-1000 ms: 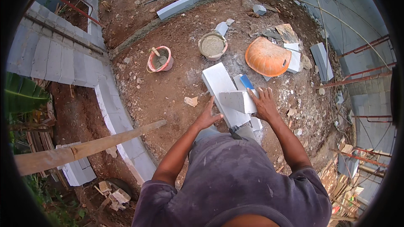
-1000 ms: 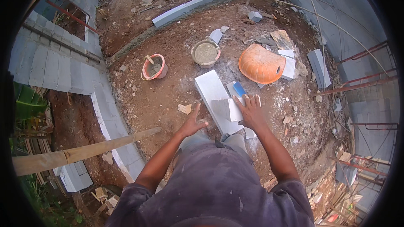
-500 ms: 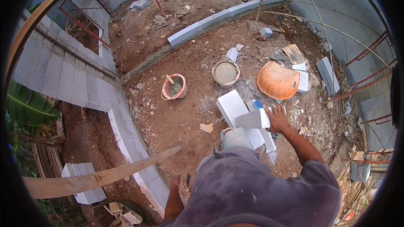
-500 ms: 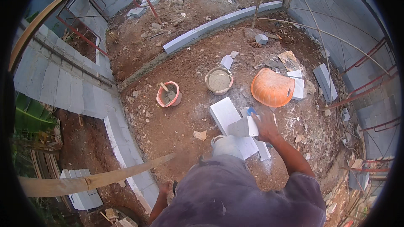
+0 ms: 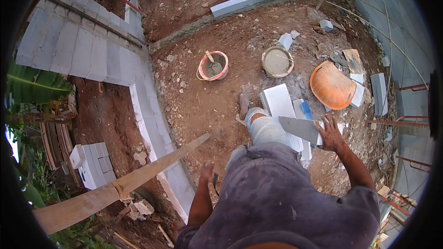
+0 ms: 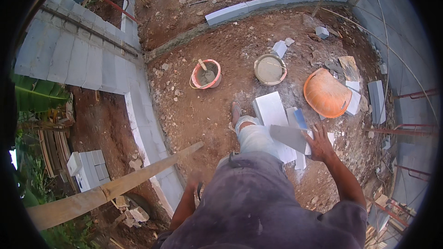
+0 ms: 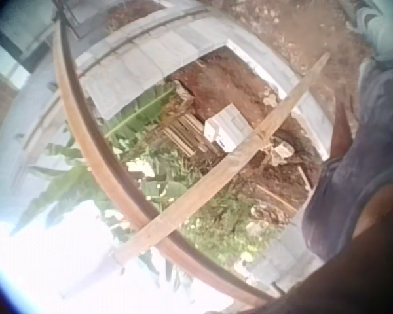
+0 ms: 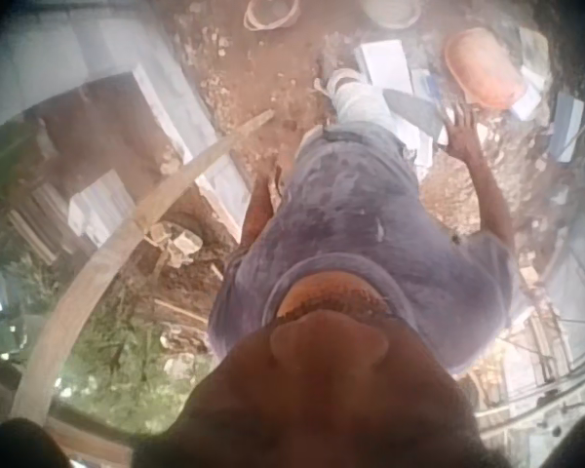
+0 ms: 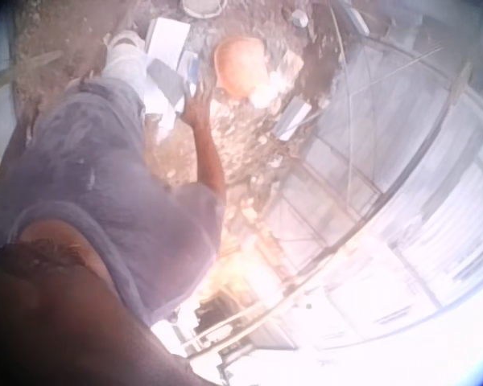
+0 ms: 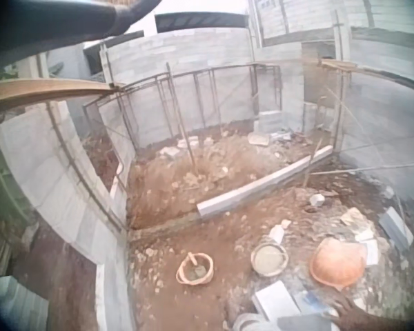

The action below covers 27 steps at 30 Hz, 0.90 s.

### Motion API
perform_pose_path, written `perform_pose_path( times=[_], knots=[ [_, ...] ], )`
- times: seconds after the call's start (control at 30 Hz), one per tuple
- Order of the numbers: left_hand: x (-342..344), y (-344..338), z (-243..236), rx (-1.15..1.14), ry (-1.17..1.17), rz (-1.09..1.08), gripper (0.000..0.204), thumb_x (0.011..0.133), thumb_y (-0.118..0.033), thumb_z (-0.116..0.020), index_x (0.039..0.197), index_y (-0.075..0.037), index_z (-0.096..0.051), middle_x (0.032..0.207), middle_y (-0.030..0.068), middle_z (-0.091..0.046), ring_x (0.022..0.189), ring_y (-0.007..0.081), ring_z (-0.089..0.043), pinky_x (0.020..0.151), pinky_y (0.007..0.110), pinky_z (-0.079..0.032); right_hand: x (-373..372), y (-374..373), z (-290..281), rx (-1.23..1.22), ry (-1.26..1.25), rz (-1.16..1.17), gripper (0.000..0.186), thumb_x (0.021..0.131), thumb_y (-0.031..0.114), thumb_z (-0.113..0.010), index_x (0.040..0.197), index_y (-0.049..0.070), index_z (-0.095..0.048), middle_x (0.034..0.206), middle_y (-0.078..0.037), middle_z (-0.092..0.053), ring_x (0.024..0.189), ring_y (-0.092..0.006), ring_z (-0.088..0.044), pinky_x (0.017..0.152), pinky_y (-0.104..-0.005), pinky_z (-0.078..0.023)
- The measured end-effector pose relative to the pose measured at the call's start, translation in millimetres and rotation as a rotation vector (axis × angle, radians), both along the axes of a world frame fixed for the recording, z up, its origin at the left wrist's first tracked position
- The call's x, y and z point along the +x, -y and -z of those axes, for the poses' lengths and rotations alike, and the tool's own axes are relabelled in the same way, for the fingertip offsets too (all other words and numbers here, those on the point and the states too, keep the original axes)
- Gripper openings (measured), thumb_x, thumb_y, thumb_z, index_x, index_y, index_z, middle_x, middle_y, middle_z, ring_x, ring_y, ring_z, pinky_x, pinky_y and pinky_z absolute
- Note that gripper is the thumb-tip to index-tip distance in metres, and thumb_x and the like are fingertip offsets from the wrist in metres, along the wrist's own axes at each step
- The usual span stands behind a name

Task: The person cuts a white rectangular tile with a utility knife, applies cement to its back, places it into a prepared trench, and uses a hammer to tap it into position. The person then smooths the cement along the tile edges with a trowel.

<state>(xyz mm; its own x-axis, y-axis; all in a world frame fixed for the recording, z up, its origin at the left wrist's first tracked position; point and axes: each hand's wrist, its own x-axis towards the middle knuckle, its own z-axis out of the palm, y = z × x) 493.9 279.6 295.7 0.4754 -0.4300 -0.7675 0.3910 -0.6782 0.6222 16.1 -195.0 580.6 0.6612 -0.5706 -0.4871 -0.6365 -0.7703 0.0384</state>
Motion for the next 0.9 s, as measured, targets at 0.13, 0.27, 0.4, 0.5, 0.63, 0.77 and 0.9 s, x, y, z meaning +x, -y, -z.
perform_pose_path(
  times=[0.13, 0.27, 0.4, 0.5, 0.63, 0.77, 0.9],
  knots=[
    [36.4, 55.2, -0.8, 0.129, 0.055, 0.154, 0.064, 0.095, -0.031, -0.073, 0.141, 0.008, -0.053, 0.122, 0.0129, -0.068, 0.107, 0.0210, -0.064, 0.094, 0.034, -0.050, 12.7, 8.6, -6.2, 0.082, -0.101, 0.018, 0.114, 0.063, 0.046, -0.090, 0.159, 0.023, -0.035, 0.156, -0.026, -0.034, 0.138, -0.0448, -0.039, 0.118, -0.0607, -0.025],
    [73.2, 116.4, 0.2, 0.143, 0.119, 0.306, 0.061, 0.096, -0.031, -0.072, 0.140, 0.008, -0.054, 0.119, 0.0131, -0.070, 0.107, 0.0216, -0.066, 0.093, 0.034, -0.052, 46.3, 16.8, -14.3, 0.164, -0.193, 0.129, 0.109, 0.065, 0.045, -0.088, 0.159, 0.025, -0.036, 0.155, -0.024, -0.035, 0.138, -0.0438, -0.037, 0.117, -0.0594, -0.026],
    [136.5, 195.2, 2.8, 0.185, 0.071, 0.482, 0.063, 0.097, -0.033, -0.070, 0.142, 0.007, -0.052, 0.121, 0.0143, -0.070, 0.110, 0.0228, -0.067, 0.094, 0.034, -0.053, 92.5, 24.1, -15.1, 0.145, -0.145, 0.384, 0.112, 0.064, 0.044, -0.087, 0.160, 0.025, -0.031, 0.148, -0.025, -0.038, 0.136, -0.0449, -0.038, 0.115, -0.0603, -0.029],
    [176.9, 267.8, -28.8, 0.049, 0.050, 0.119, 0.066, 0.099, -0.036, -0.068, 0.147, 0.004, -0.048, 0.130, 0.0151, -0.066, 0.116, 0.0244, -0.065, 0.096, 0.035, -0.052, 128.2, 38.8, -12.8, 0.181, -0.093, 0.591, 0.112, 0.063, 0.042, -0.087, 0.159, 0.023, -0.032, 0.143, -0.027, -0.039, 0.133, -0.0461, -0.040, 0.113, -0.0593, -0.032],
    [215.3, 354.6, -81.3, -0.029, 0.007, -0.039, 0.071, 0.100, -0.039, -0.066, 0.152, 0.002, -0.041, 0.145, 0.0155, -0.055, 0.127, 0.0270, -0.059, 0.102, 0.038, -0.049, 173.1, 69.5, -13.0, 0.148, -0.012, 0.694, 0.108, 0.063, 0.041, -0.086, 0.157, 0.021, -0.035, 0.140, -0.027, -0.042, 0.132, -0.0465, -0.041, 0.112, -0.0575, -0.034],
    [236.9, 389.1, -76.0, -0.050, -0.032, -0.038, 0.073, 0.100, -0.040, -0.066, 0.155, -0.001, -0.038, 0.142, 0.0164, -0.058, 0.127, 0.0260, -0.059, 0.103, 0.038, -0.048, 213.7, 105.8, -12.8, 0.217, -0.032, 0.764, 0.105, 0.065, 0.042, -0.086, 0.155, 0.021, -0.038, 0.137, -0.026, -0.044, 0.132, -0.0463, -0.043, 0.111, -0.0560, -0.036],
    [253.6, 378.9, -39.2, -0.061, 0.295, 0.283, 0.068, 0.098, -0.038, -0.069, 0.150, 0.000, -0.046, 0.133, 0.0165, -0.064, 0.113, 0.0226, -0.065, 0.095, 0.035, -0.052, 244.5, 125.6, -17.4, 0.224, -0.080, 0.745, 0.100, 0.066, 0.044, -0.085, 0.152, 0.022, -0.042, 0.139, -0.026, -0.042, 0.134, -0.0450, -0.042, 0.110, -0.0551, -0.038]
  ],
)
